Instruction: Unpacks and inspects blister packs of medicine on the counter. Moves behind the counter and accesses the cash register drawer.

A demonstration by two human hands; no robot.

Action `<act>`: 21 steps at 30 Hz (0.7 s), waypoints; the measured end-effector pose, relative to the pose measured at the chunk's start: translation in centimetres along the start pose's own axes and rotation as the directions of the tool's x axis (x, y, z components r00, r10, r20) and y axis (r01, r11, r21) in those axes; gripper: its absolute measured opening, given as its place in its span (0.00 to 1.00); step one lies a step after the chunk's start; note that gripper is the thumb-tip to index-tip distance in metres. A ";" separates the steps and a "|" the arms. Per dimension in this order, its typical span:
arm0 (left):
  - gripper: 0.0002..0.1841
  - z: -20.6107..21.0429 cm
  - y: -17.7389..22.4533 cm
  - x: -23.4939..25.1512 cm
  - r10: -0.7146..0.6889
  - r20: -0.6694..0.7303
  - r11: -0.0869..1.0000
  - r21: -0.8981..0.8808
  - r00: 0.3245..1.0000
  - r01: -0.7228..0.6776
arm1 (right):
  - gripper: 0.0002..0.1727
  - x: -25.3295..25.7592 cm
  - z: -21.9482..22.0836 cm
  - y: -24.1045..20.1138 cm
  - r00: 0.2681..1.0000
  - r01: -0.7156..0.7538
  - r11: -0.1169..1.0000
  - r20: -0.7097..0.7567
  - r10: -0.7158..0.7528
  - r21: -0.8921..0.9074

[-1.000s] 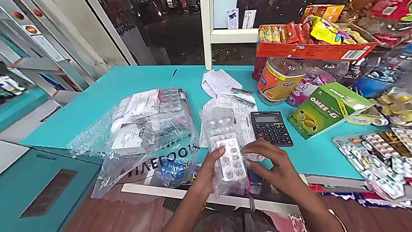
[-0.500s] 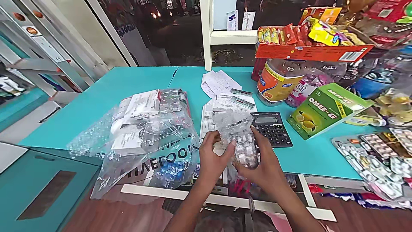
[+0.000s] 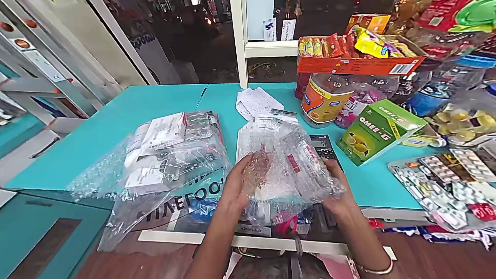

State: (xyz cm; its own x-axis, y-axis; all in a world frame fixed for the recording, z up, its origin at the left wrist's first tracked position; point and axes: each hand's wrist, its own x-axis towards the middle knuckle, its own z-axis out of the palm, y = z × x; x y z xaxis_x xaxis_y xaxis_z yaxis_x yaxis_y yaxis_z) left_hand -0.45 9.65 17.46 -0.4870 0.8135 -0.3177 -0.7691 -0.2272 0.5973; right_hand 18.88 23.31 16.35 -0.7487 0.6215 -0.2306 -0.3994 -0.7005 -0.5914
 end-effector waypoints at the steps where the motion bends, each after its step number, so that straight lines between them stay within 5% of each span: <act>1: 0.18 0.4 0.0 0.1 -0.005 0.020 1.000 -0.019 1.000 0.005 | 0.30 0.1 -0.1 0.0 0.998 -0.019 0.999 0.063 0.016 0.038; 3: 0.19 1.2 0.3 0.3 0.013 0.031 1.000 -0.010 0.999 -0.013 | 0.36 0.0 -0.5 0.1 0.986 -0.016 1.000 0.163 0.017 -0.009; 7: 0.18 2.2 2.4 -0.2 0.137 0.075 0.991 -0.011 0.988 -0.137 | 0.44 -0.4 0.2 0.3 0.999 0.015 0.942 0.032 -0.004 -0.335; 10: 0.19 3.0 3.7 0.1 0.200 0.139 0.978 0.028 0.970 -0.206 | 0.33 0.7 0.8 0.7 0.997 0.011 0.857 -0.058 -0.048 -0.514; 12: 0.19 3.8 4.5 1.1 0.200 0.157 0.972 0.094 0.967 -0.217 | 0.46 2.0 1.0 1.2 0.993 0.070 0.782 -0.028 -0.111 -0.619; 17: 0.18 5.6 6.4 1.4 0.155 0.302 0.916 0.312 0.941 -0.251 | 0.80 3.8 2.7 1.9 0.960 0.151 0.380 0.044 -0.276 -0.913; 21: 0.15 7.2 9.4 1.4 0.193 0.358 0.896 0.316 0.914 -0.313 | 0.64 5.0 1.6 3.0 0.969 0.165 0.399 0.073 -0.236 -0.902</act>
State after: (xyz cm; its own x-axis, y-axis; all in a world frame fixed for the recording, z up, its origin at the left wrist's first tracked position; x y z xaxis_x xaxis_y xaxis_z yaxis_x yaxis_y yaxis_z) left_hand -5.41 12.51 27.92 -0.4455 0.8909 0.0883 -0.4057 -0.2888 0.8672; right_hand 13.11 23.77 14.65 -0.6696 0.7422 -0.0277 0.1945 0.1391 -0.9710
